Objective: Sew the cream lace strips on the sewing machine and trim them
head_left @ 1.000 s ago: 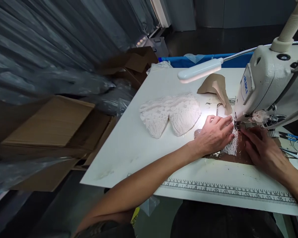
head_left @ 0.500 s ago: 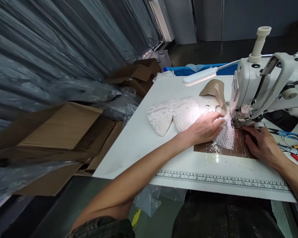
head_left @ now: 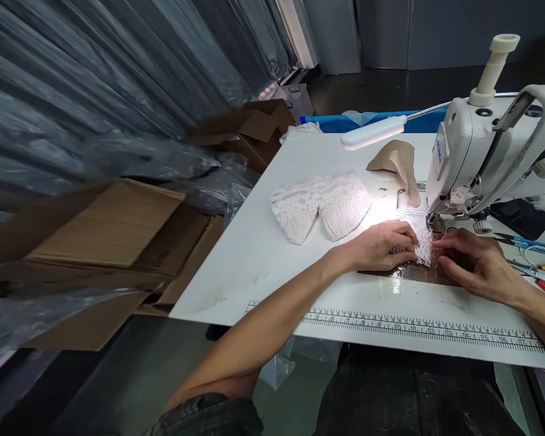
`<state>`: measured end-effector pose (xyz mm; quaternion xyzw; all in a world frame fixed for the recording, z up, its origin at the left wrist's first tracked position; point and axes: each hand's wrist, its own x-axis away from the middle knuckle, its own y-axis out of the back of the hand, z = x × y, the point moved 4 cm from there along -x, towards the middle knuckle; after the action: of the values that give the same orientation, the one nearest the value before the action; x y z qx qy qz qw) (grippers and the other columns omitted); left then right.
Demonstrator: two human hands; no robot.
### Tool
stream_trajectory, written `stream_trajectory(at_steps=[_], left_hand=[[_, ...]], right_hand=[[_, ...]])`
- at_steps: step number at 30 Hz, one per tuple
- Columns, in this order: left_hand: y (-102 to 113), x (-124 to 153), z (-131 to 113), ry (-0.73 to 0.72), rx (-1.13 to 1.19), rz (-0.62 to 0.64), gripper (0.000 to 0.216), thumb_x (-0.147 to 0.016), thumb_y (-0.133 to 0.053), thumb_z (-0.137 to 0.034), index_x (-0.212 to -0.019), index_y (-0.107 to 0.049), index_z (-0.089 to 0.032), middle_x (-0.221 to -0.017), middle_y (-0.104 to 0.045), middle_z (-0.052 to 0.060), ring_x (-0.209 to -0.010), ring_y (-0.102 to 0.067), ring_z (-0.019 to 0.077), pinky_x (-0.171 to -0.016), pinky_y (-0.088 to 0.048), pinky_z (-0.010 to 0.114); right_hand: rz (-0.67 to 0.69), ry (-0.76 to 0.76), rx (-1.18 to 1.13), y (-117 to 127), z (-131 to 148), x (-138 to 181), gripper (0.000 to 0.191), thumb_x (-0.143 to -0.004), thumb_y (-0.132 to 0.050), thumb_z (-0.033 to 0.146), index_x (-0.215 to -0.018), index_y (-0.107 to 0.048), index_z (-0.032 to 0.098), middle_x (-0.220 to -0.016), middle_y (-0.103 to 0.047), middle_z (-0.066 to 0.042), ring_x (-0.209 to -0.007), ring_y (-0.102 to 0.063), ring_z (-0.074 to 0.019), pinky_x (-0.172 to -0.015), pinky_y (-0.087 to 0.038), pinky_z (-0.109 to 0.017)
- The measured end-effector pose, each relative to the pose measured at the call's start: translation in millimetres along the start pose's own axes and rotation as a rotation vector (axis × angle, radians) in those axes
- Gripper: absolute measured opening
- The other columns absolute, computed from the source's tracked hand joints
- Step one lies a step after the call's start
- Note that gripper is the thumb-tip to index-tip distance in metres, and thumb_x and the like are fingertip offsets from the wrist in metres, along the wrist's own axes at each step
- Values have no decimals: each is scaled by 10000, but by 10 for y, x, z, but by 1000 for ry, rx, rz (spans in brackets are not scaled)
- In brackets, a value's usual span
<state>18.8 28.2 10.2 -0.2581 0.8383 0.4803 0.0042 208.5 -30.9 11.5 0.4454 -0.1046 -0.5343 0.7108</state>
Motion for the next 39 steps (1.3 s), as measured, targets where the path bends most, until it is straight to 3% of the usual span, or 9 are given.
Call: stream_trajectory(at_steps=[4,8,12,15,19,21,30,39], left_hand=[[20,0,-28,0,9,-30,156,-907,-604,-233,-830,-727,-175,-1022,-717,74,-893,-669,175,-782,-558,332],[15,-14,-56,-57,3,-187,189,-893,-532,-179,-767,-671,-155,-963,-722,88,-826,-670,151,-715,-576,304],[-35,-35,-109,-168,-106,-242,168,-917,-548,-234,-951,-666,-119,-1026,-720,132,-914,-681,192,-761,-607,354],[-87,-48,-99,-177,-200,-220,168,-948,-522,-209,-935,-675,-141,-1007,-736,108,-890,-696,185,-774,-616,369],[-29,-37,-51,-104,-108,-407,159,-947,-510,-177,-944,-666,-143,-948,-757,77,-896,-713,152,-768,-630,323],[-4,-34,-41,-76,-86,-476,144,-950,-527,-190,-944,-664,-148,-926,-765,67,-887,-719,142,-753,-632,306],[-138,-45,-75,-172,-138,-359,152,-958,-560,-189,-873,-680,-155,-911,-767,48,-821,-710,123,-738,-586,288],[-208,-28,-107,-180,-336,-346,206,-991,-493,-203,-908,-679,-170,-928,-761,35,-805,-693,132,-720,-563,310]], right_hand=[[138,-1,-14,-100,66,-89,287,-922,-592,449,-1071,-636,209,-1024,-661,-98,-859,-662,-219,-736,-557,-368],[111,-9,-11,-155,65,-142,207,-977,-489,350,-883,-603,206,-912,-651,-79,-786,-643,-202,-687,-532,-356],[58,-24,-60,-132,60,-147,180,-974,-483,306,-847,-574,216,-874,-661,-62,-750,-639,-183,-669,-536,-333],[6,-43,-9,-106,32,-111,166,-976,-478,325,-940,-595,214,-905,-668,-72,-763,-646,-190,-680,-559,-337],[47,31,264,-167,26,-17,312,-982,-438,314,-1206,-619,194,-986,-629,-106,-782,-635,-210,-671,-575,-363],[74,72,352,-204,40,26,342,-987,-415,297,-1218,-639,182,-964,-597,-110,-763,-611,-211,-622,-566,-353],[89,114,242,-177,72,105,293,-964,-487,255,-1183,-680,233,-1046,-577,-106,-950,-589,-242,-800,-579,-420],[86,99,228,-184,86,102,276,-964,-476,260,-1097,-715,226,-1033,-595,-112,-962,-590,-240,-833,-571,-429]])
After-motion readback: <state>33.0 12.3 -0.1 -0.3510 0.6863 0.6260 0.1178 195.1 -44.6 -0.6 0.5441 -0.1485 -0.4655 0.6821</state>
